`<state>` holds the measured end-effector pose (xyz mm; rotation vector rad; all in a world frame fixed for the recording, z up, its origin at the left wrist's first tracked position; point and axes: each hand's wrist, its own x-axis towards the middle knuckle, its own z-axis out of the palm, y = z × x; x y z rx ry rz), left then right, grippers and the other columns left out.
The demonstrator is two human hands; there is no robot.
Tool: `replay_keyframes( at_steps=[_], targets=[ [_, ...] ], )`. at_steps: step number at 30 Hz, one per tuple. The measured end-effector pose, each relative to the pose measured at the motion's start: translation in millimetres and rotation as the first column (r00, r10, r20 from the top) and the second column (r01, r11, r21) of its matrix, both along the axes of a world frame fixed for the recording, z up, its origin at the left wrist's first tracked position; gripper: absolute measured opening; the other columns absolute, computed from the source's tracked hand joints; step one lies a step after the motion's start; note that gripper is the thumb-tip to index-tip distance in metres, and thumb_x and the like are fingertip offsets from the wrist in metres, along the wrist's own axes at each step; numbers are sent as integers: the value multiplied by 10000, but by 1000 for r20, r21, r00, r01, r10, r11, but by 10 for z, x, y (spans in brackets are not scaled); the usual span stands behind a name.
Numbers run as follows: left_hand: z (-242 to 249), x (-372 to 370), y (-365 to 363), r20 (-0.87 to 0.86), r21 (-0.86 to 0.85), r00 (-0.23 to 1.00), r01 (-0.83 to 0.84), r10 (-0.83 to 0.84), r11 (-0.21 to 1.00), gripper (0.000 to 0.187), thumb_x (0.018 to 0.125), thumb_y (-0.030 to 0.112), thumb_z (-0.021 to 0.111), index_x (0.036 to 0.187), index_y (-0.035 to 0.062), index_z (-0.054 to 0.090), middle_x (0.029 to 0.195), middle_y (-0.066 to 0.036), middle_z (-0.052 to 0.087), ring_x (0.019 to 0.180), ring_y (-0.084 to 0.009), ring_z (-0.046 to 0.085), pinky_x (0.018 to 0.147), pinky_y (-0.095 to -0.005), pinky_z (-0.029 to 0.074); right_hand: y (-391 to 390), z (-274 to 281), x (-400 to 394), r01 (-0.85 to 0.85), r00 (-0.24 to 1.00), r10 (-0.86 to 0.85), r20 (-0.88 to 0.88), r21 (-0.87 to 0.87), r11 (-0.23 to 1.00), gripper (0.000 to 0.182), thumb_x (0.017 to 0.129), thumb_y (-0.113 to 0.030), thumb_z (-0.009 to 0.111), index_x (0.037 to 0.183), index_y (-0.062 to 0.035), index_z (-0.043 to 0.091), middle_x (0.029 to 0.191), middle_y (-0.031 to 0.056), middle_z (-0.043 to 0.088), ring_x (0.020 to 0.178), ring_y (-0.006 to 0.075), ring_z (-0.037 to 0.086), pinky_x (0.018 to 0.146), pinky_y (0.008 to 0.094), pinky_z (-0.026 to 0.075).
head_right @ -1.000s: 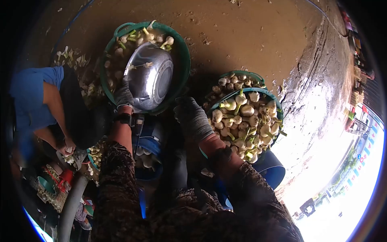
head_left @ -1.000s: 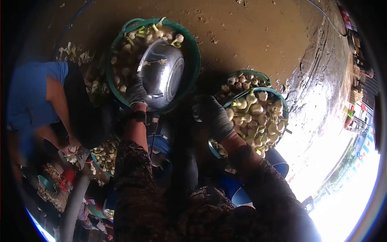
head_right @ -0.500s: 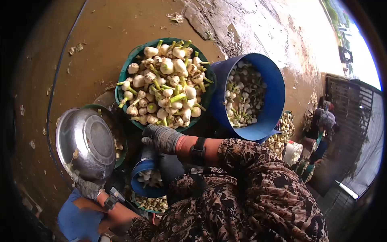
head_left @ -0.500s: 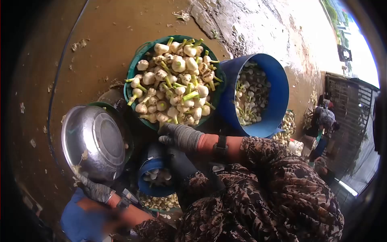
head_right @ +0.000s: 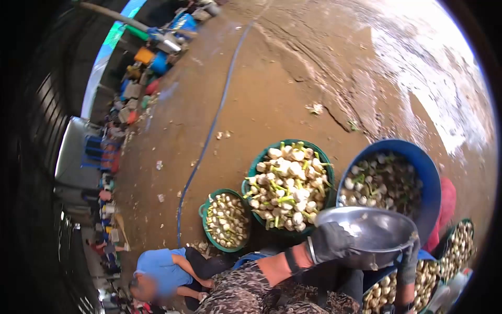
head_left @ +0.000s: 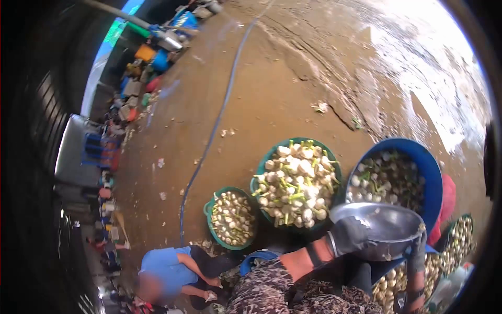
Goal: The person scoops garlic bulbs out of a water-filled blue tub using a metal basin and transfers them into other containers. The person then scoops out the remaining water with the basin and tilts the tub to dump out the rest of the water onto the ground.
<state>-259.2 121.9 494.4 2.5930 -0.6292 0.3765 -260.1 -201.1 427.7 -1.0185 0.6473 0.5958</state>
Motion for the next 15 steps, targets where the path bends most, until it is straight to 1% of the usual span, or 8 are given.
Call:
replay_keyframes(
  at_steps=[2, 3, 5, 10, 11, 12, 14, 15],
  targets=[
    [-344, 200, -460, -36, -232, 987, 145, -157, 962, 271, 768, 374, 582, 687, 116, 600, 599, -92, 559, 549, -277, 568, 507, -395, 428, -516, -180, -106, 134, 984, -123, -130, 77, 988, 754, 782, -608, 517, 1307, -84, 383, 1284, 109, 417, 1191, 331, 404, 998, 540, 309],
    [-449, 265, -675, -94, -293, 957, 238, -275, 926, 274, 751, 385, 594, 690, 119, 608, 628, -100, 577, 571, -295, 576, 517, -400, 438, -530, 91, -107, 80, 983, -65, -173, 79, 994, 672, 770, -614, 512, 1222, -120, 447, 1114, 85, 497, 1089, 294, 457, 937, 512, 367],
    [-462, 280, -1029, -129, -218, 936, 296, -329, 930, 274, 703, 381, 614, 642, 115, 610, 600, -96, 578, 572, -302, 580, 519, -397, 446, -650, 431, -168, 26, 974, -7, -225, 82, 996, 597, 758, -619, 507, 1136, -157, 510, 943, 60, 577, 988, 258, 509, 875, 485, 426],
    [-655, 331, -1420, -80, -53, 872, 479, -482, 876, 136, 570, 281, 625, 569, 146, 633, 568, -56, 594, 557, -250, 599, 535, -381, 463, -1138, 263, -552, -369, 800, 553, 232, -537, 758, 483, 919, -308, 470, 1328, -71, 375, 1303, 77, 478, 1216, 184, 418, 1031, 348, 312],
    [-761, 404, -1400, -63, -76, 858, 506, -510, 859, 129, 571, 277, 624, 570, 148, 634, 562, -51, 594, 559, -247, 601, 543, -385, 466, -985, 294, -406, 52, 993, -58, -107, -50, 997, 691, 788, -495, 514, 1336, -108, 348, 1282, 83, 464, 1233, 221, 380, 1002, 461, 315],
    [-803, 370, -1478, -42, -139, 819, 562, -572, 815, 122, 571, 272, 622, 570, 151, 636, 556, -46, 594, 561, -244, 603, 551, -388, 469, -570, 736, -278, 684, 618, -475, -627, 129, 718, 903, 658, -683, 558, 1344, -145, 321, 1262, 89, 450, 1250, 259, 342, 973, 575, 318],
    [-857, 474, -1379, -146, -93, 743, 647, -653, 757, 130, 632, 267, 596, 589, 145, 593, 575, -44, 575, 594, -240, 591, 578, -380, 452, -208, 759, -80, 782, 581, -399, -709, 351, 515, 719, 765, -621, 475, 1311, -160, 398, 1326, 123, 410, 1186, 366, 418, 870, 608, 404],
    [-834, 484, -1420, -130, -180, 709, 670, -693, 720, 102, 634, 243, 592, 609, 147, 611, 591, -55, 588, 579, -254, 589, 571, -396, 456, -149, 547, -128, 656, 668, -376, -642, 269, 705, 694, 789, -545, 484, 1322, -113, 373, 1323, 162, 408, 1183, 384, 422, 879, 608, 410]
  ],
)
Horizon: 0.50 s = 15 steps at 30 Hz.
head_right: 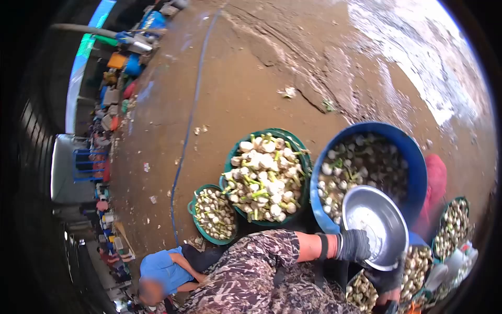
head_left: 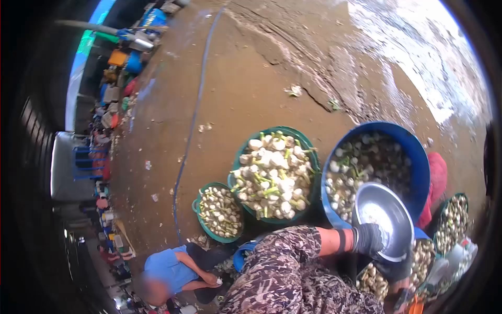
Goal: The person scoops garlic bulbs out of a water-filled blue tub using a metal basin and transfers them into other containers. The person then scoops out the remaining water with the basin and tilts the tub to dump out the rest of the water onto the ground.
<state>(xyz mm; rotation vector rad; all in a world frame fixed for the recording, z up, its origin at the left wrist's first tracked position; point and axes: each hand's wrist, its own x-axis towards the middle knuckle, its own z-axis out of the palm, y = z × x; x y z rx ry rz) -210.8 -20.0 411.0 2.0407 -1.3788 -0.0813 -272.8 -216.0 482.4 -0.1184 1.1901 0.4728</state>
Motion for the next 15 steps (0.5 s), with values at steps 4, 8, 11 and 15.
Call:
replay_keyframes(
  at_steps=[4, 8, 11, 15],
  targets=[
    [-332, 510, 315, -204, 0, 974, 100, -98, 995, 228, 671, 352, 589, 577, 147, 625, 538, -52, 576, 500, -260, 575, 492, -386, 458, 26, -1113, 28, -305, 947, 285, -147, -134, 943, 468, 824, -212, 461, 1238, -3, 398, 1166, 217, 523, 1040, 378, 543, 850, 564, 477],
    [-455, 922, 562, -534, 145, 831, 270, -154, 952, 513, 741, 470, 599, 1027, 45, 586, 998, -149, 583, 1011, -307, 525, 950, -430, 343, -372, -1495, 295, -695, 690, 637, -343, -561, 450, 458, 798, -117, 477, 1237, -22, 389, 1145, 192, 540, 1019, 310, 572, 894, 427, 473],
    [-1084, 1165, 693, -601, 119, 759, -225, 251, 967, 607, 786, 369, 618, 1265, 48, 430, 1227, -182, 469, 1167, -345, 428, 1019, -428, 302, -392, -1395, 1032, -321, 604, 672, -429, -902, -287, 596, 794, -48, 494, 1346, -28, 270, 1256, 204, 466, 1125, 301, 514, 964, 332, 396],
    [-2122, 1732, 805, -617, 510, 222, -618, 755, 599, 606, 868, 392, 516, 1274, -39, 388, 1284, -251, 422, 1228, -363, 371, 1036, -406, 290, -238, -1543, 1857, -9, 391, 339, -855, -372, -928, 656, 768, 8, 448, 1379, -7, 209, 1363, 257, 311, 1278, 376, 313, 1070, 394, 256]
  ],
)
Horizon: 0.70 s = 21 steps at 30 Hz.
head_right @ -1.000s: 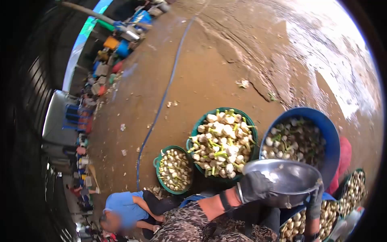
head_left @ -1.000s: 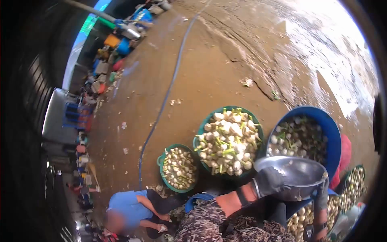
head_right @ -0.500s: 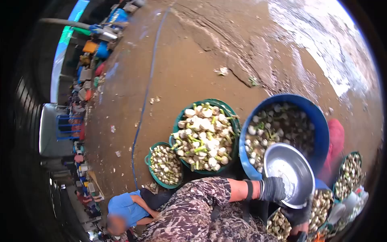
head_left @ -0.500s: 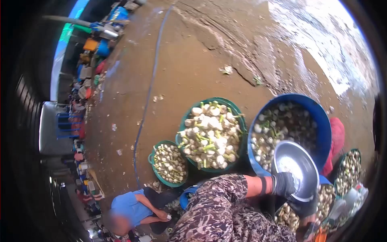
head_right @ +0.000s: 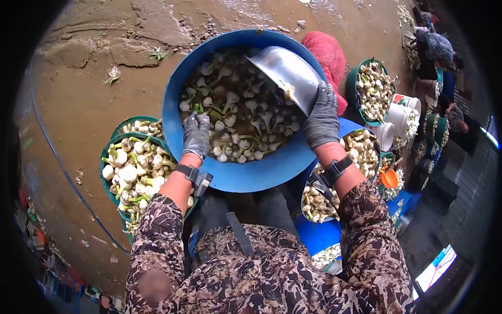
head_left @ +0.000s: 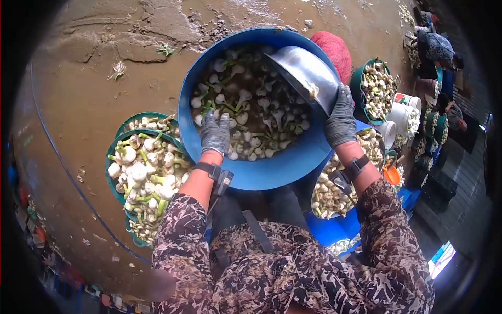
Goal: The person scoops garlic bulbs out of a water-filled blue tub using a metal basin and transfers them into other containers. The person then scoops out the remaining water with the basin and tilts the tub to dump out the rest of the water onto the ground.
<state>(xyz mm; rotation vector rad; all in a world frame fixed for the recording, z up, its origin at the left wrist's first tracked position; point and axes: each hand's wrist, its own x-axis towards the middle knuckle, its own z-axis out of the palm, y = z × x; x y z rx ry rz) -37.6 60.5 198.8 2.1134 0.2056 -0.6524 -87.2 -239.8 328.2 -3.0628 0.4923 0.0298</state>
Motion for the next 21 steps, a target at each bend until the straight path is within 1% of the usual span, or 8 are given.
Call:
replay_keyframes(
  at_steps=[1, 4, 6, 8, 10, 17, 19, 21],
  targets=[
    [-294, 97, 23, -1, 164, 999, -39, 40, 986, 634, 878, 425, 475, 1296, -40, 371, 1324, -254, 388, 1246, -365, 351, 1057, -404, 253, -99, -303, 35, -112, 993, 100, -69, -195, 974, 699, 731, -9, 509, 1371, 9, 228, 1364, 239, 315, 1275, 378, 297, 1080, 407, 225],
    [-1002, 497, 22, -59, 402, 954, -247, 294, 882, 671, 878, 459, 443, 1311, -46, 354, 1353, -253, 363, 1274, -359, 323, 1070, -393, 247, -115, -668, 304, -80, 980, 57, -189, -119, 990, 697, 747, -7, 461, 1385, 1, 180, 1393, 261, 252, 1305, 395, 247, 1092, 443, 198],
    [-1459, 562, 43, -141, 366, 860, -414, 490, 833, 691, 878, 501, 426, 1290, -52, 376, 1332, -252, 390, 1240, -360, 373, 1036, -399, 304, -172, -873, 344, -43, 975, 30, -221, -54, 998, 713, 739, -4, 474, 1390, -16, 183, 1394, 246, 258, 1298, 396, 256, 1085, 446, 219],
    [-1807, 561, -14, -203, 393, 757, -519, 622, 759, 721, 872, 568, 388, 1284, -24, 401, 1333, -202, 416, 1223, -339, 400, 1023, -380, 322, -254, -1081, 449, -20, 960, 28, -280, 32, 999, 766, 686, 22, 521, 1387, -31, 218, 1383, 208, 303, 1301, 346, 279, 1085, 381, 233],
    [-2071, 588, 24, -318, 349, 669, -576, 672, 739, 716, 869, 580, 383, 1280, -5, 413, 1318, -186, 432, 1205, -329, 414, 1013, -383, 332, -401, -1230, 582, 2, 952, 40, -304, 137, 991, 797, 667, 10, 560, 1388, -48, 224, 1372, 206, 319, 1289, 346, 307, 1069, 367, 272],
    [-2456, 399, 20, -781, -10, 419, -750, 464, 661, 700, 856, 621, 364, 1268, 62, 452, 1267, -128, 488, 1143, -293, 463, 979, -393, 369, -979, -2396, 525, 194, 877, -10, -481, 334, 923, 728, 751, -112, 605, 1391, -68, 260, 1361, 207, 361, 1250, 358, 361, 1023, 344, 333],
    [-2358, 303, -41, -827, -84, 407, -771, 387, 631, 697, 853, 633, 359, 1265, 81, 464, 1252, -112, 504, 1125, -283, 477, 970, -395, 379, -919, -2492, 434, 259, 858, 1, -514, 435, 863, 693, 776, -154, 597, 1383, -74, 272, 1348, 213, 372, 1240, 354, 370, 1004, 355, 350],
    [-1983, 311, 10, -863, -147, 391, -799, 319, 583, 694, 849, 645, 353, 1261, 100, 475, 1238, -96, 520, 1107, -273, 492, 960, -398, 389, -699, -2451, 376, 287, 838, -24, -545, 402, 870, 640, 789, -196, 582, 1353, -68, 308, 1317, 226, 397, 1207, 368, 396, 983, 369, 365]
  ],
)
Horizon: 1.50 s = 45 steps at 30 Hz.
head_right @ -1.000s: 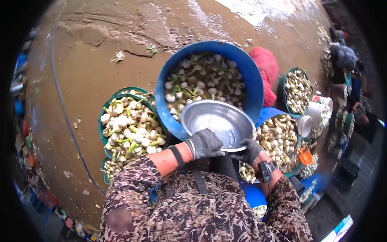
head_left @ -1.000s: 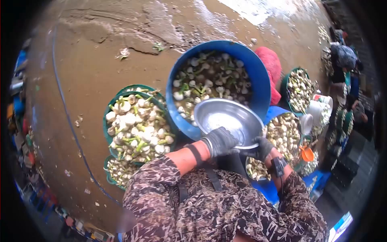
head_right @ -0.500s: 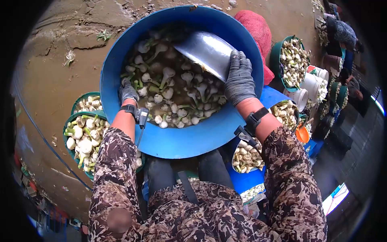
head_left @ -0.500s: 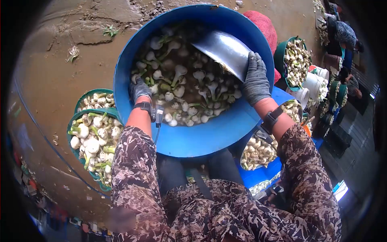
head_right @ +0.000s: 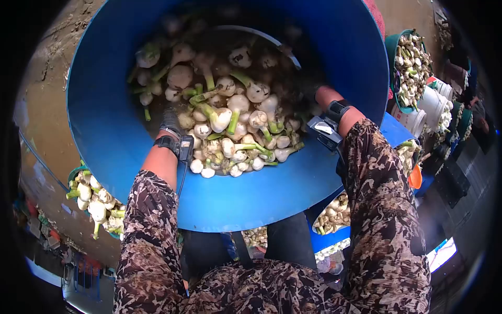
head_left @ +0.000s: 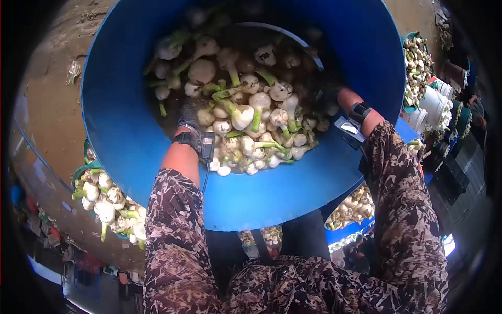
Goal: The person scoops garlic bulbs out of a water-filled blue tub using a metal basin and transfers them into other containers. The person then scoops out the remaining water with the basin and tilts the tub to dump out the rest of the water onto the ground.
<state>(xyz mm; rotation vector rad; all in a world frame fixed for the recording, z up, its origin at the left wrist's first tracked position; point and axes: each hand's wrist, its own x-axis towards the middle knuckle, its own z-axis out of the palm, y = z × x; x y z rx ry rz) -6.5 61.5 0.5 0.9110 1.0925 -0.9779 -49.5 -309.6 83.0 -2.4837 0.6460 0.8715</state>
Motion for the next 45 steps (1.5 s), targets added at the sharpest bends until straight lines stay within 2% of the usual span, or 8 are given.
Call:
replay_keyframes(
  at_steps=[7, 9, 13, 21, 26, 29, 37, 45],
  targets=[
    [1264, -57, -725, 328, -81, 925, 231, -193, 970, 593, 903, 520, 412, 1314, 92, 413, 1277, -117, 473, 1117, -273, 484, 934, -385, 413, -535, 441, -422, -135, 956, 58, -286, -256, 957, 517, 835, -342, 532, 1249, -48, 436, 1207, 271, 483, 1093, 418, 485, 909, 418, 415],
    [1274, 92, -980, -334, -234, 931, -235, 149, 943, 602, 895, 515, 429, 1287, 58, 446, 1253, -107, 500, 1105, -231, 494, 968, -345, 379, -675, 437, -652, -92, 924, -28, -381, -293, 952, 507, 848, -384, 518, 1220, -43, 472, 1175, 284, 508, 1060, 432, 511, 888, 432, 430],
    [1152, -449, -1021, 318, 587, 899, 63, -301, 807, 494, 958, 376, 347, 1233, -17, 468, 1220, -170, 517, 1076, -262, 509, 930, -333, 390, -9, 585, -796, 590, 796, -605, 18, -246, 769, 610, 845, -473, 494, 1259, -30, 434, 1199, 264, 512, 1116, 408, 485, 952, 417, 377],
    [1362, -334, -1232, 103, -117, 992, 83, -70, 990, 569, 909, 549, 365, 1123, 58, 558, 1043, -97, 597, 920, -206, 568, 815, -321, 466, 256, 786, -708, 712, 688, -719, -98, -98, 695, 610, 812, -461, 562, 1185, 16, 497, 1185, 240, 535, 1125, 363, 494, 942, 390, 373],
    [835, -263, -923, 189, 353, 973, 59, -133, 934, 419, 920, 424, 422, 1052, 60, 583, 915, -101, 643, 762, -228, 620, 729, -381, 515, -143, 1286, -115, 460, 700, -454, 551, 138, 877, 570, 819, -379, 563, 1232, 0, 457, 1203, 223, 527, 1139, 368, 482, 968, 390, 374],
    [510, -436, -872, 82, 573, 950, 202, -302, 794, 420, 918, 428, 425, 1052, 62, 583, 919, -101, 642, 765, -230, 619, 731, -382, 515, -591, 695, -224, -136, 960, 214, 183, -362, 922, 441, 871, -295, 504, 1210, -13, 492, 1174, 192, 555, 1119, 338, 504, 944, 382, 397],
    [436, -427, -699, 141, 444, 960, 157, -242, 882, 423, 910, 437, 432, 1054, 68, 583, 928, -102, 641, 774, -237, 619, 735, -387, 514, -1212, 680, -1232, -752, 651, 669, -358, -423, 505, 358, 862, -258, 516, 1105, 0, 567, 1084, 211, 584, 951, 328, 595, 815, 385, 470],
    [391, -509, -702, 149, 359, 972, 119, -183, 926, 426, 903, 446, 440, 1055, 74, 584, 937, -103, 640, 783, -243, 619, 739, -391, 513, -834, 805, -1183, -316, 948, 310, -69, -311, 896, 334, 810, -265, 585, 1005, 5, 601, 968, 179, 607, 861, 284, 602, 753, 364, 479]
  ],
)
